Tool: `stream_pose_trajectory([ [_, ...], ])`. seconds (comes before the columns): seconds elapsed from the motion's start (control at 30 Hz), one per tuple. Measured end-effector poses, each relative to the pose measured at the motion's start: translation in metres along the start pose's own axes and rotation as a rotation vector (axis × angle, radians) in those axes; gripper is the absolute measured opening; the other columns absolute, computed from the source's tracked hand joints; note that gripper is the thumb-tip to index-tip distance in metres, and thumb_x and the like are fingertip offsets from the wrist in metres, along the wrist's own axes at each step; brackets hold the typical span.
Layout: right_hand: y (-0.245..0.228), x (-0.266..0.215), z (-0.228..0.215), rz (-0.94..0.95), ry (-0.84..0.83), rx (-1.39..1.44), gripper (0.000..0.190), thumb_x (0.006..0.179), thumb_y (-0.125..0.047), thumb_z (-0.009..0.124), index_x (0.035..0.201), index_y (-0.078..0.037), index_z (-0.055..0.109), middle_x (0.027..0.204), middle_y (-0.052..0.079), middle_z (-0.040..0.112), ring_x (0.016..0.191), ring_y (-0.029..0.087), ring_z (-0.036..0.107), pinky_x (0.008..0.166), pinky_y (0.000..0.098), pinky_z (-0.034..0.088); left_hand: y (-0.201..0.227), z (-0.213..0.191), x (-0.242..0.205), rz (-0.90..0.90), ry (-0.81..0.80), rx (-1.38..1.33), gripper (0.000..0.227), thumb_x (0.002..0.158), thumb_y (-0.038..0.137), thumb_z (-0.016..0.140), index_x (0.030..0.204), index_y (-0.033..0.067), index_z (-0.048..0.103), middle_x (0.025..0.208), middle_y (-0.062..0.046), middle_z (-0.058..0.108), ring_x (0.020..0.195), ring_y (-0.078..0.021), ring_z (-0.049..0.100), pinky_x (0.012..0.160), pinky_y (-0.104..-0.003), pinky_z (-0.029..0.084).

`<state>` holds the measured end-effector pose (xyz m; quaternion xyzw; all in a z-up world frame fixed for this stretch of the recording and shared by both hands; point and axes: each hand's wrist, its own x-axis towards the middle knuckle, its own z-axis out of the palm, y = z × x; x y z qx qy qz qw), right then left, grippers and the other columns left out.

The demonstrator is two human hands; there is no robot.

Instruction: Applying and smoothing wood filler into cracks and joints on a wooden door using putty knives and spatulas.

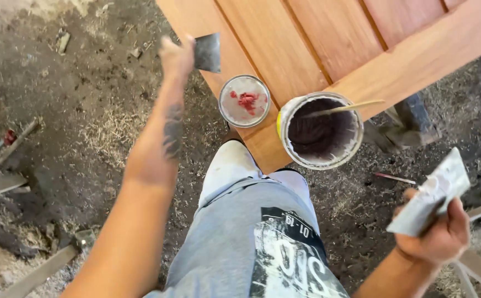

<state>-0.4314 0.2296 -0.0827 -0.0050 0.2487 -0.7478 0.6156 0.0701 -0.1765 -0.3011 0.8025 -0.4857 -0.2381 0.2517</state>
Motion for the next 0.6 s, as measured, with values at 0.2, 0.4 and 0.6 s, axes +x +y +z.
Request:
stream_pose_trajectory([
  [0.2,-0.063,-0.08,-0.129,-0.134,0.256,-0.529,0.042,0.123,-0.022,0.037,0.144,0.013,0.047,0.132,0.027,0.063,0.116,0.039,0.067,0.103,0.0549,0.056,-0.032,0.034,-0.012,-0.082,-0.056,0.111,0.055,0.08,0.042,0.082,0.107,0.0028,0.055,0.107,-0.022,0.071,0.105,-0.0425,0.068,0.09,-0.049,0.052],
  [0.4,-0.017,-0.015,-0.024,0.035,-0.158,-0.338,0.033,0.122,-0.015,0.046,0.132,0.015,0.052,0.114,0.027,0.07,0.103,0.033,0.076,0.095,0.0425,0.065,-0.075,0.044,0.017,-0.076,-0.205,-0.373,0.037,0.083,0.023,0.086,0.098,0.0017,0.061,0.093,-0.016,0.073,0.091,-0.0461,0.073,0.075,-0.047,0.056],
  [0.6,0.075,0.032,0.106,0.183,0.132,-0.562,0.059,0.102,-0.015,0.046,0.157,0.005,0.044,0.136,0.014,0.063,0.12,0.024,0.065,0.101,0.0346,0.057,0.023,-0.139,-0.071,-0.276,-0.729,-1.385,0.02,0.092,0.009,0.063,0.111,0.003,0.058,0.112,-0.011,0.068,0.106,-0.0276,0.072,0.096,-0.048,0.064],
])
